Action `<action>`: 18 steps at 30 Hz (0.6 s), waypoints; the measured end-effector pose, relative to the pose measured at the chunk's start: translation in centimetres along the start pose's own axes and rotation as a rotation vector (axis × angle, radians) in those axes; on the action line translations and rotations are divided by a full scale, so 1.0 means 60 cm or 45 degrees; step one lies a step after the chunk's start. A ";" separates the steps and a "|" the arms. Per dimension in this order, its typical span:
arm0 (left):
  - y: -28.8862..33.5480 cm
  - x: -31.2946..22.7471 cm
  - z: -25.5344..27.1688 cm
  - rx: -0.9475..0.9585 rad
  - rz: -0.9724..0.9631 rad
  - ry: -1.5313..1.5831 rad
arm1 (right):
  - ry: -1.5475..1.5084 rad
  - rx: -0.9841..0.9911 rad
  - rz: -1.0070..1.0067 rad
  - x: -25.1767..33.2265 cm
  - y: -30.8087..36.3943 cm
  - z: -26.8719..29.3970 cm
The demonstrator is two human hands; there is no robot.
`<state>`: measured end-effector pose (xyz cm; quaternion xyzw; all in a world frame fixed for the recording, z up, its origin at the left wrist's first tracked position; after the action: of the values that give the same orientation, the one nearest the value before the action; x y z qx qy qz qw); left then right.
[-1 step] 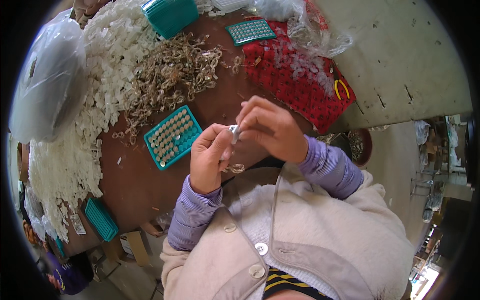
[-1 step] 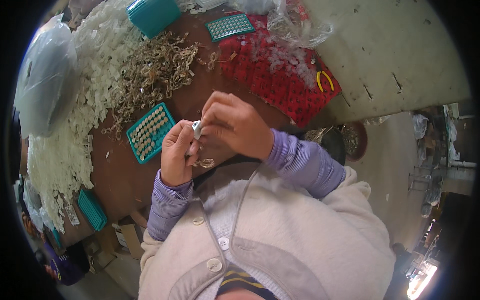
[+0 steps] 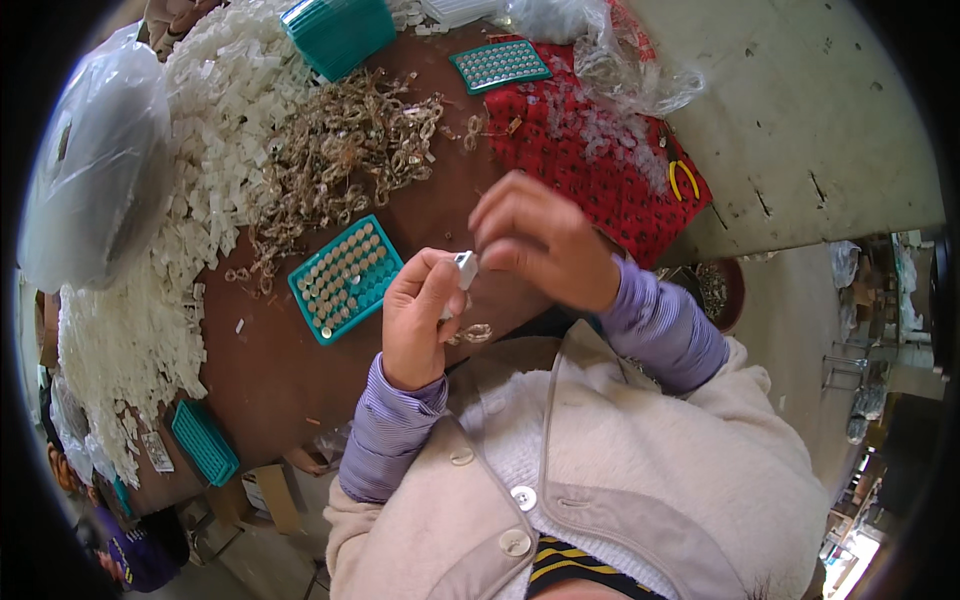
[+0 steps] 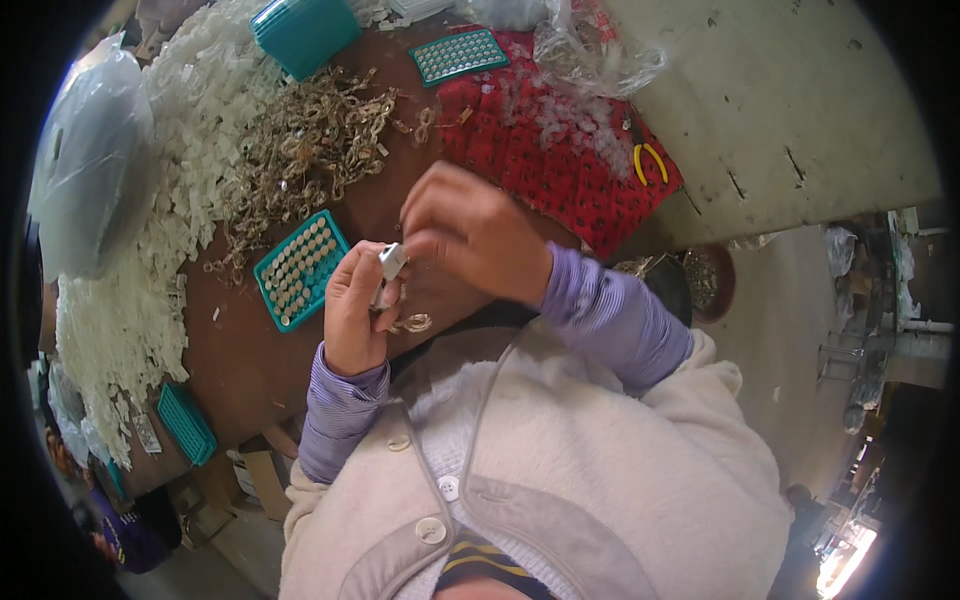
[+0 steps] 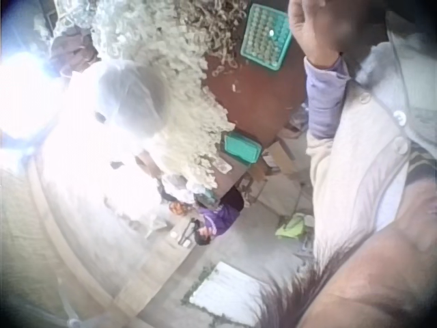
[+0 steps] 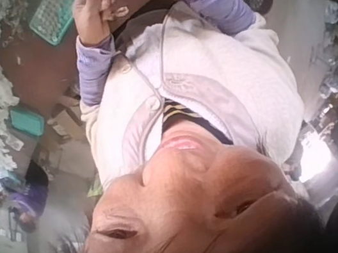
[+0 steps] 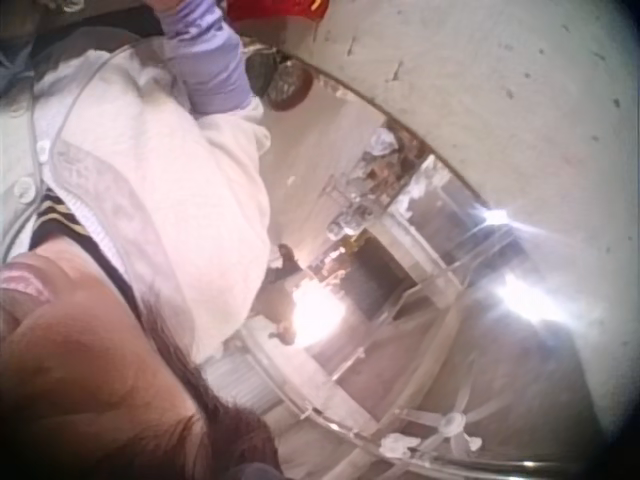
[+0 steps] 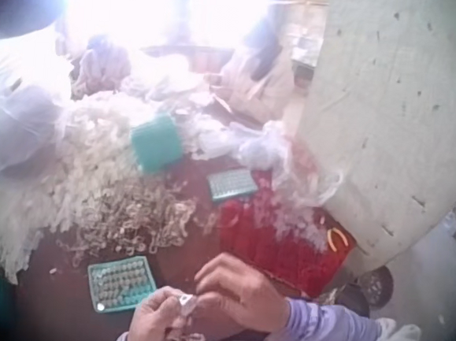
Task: The person inserts small metallic components into white plastic housings and tests each unit with a red light indicator. Completed units are placed on the table while the person continues assembling additional units from a tray of components.
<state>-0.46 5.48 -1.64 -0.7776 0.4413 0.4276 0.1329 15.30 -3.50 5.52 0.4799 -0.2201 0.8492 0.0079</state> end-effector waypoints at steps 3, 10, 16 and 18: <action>-0.013 -0.007 -0.011 0.047 -0.032 0.178 | 0.514 -0.355 0.007 -0.090 -0.068 0.074; -0.020 -0.034 -0.042 0.172 0.077 0.423 | 0.745 -0.306 -0.256 -0.169 -0.096 0.087; -0.005 -0.094 -0.087 0.012 -0.989 -1.335 | 0.045 -0.164 -0.258 -0.031 -0.033 0.049; 0.015 -0.095 -0.104 0.035 -1.177 -1.455 | -0.102 0.020 -0.329 0.000 -0.016 0.024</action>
<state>0.84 4.55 6.73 -0.5385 -0.0645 0.6609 0.5188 16.68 -3.20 6.50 0.5378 -0.1499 0.8230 0.1048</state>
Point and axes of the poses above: each hand's wrist, its own y-axis away from the middle knuckle, its own z-axis out of the back of the hand, x = y × z, the point moved 6 cm from there along -y, towards the middle knuckle, and after that the axes turned 6 degrees about -z, right-handed, at the moved point
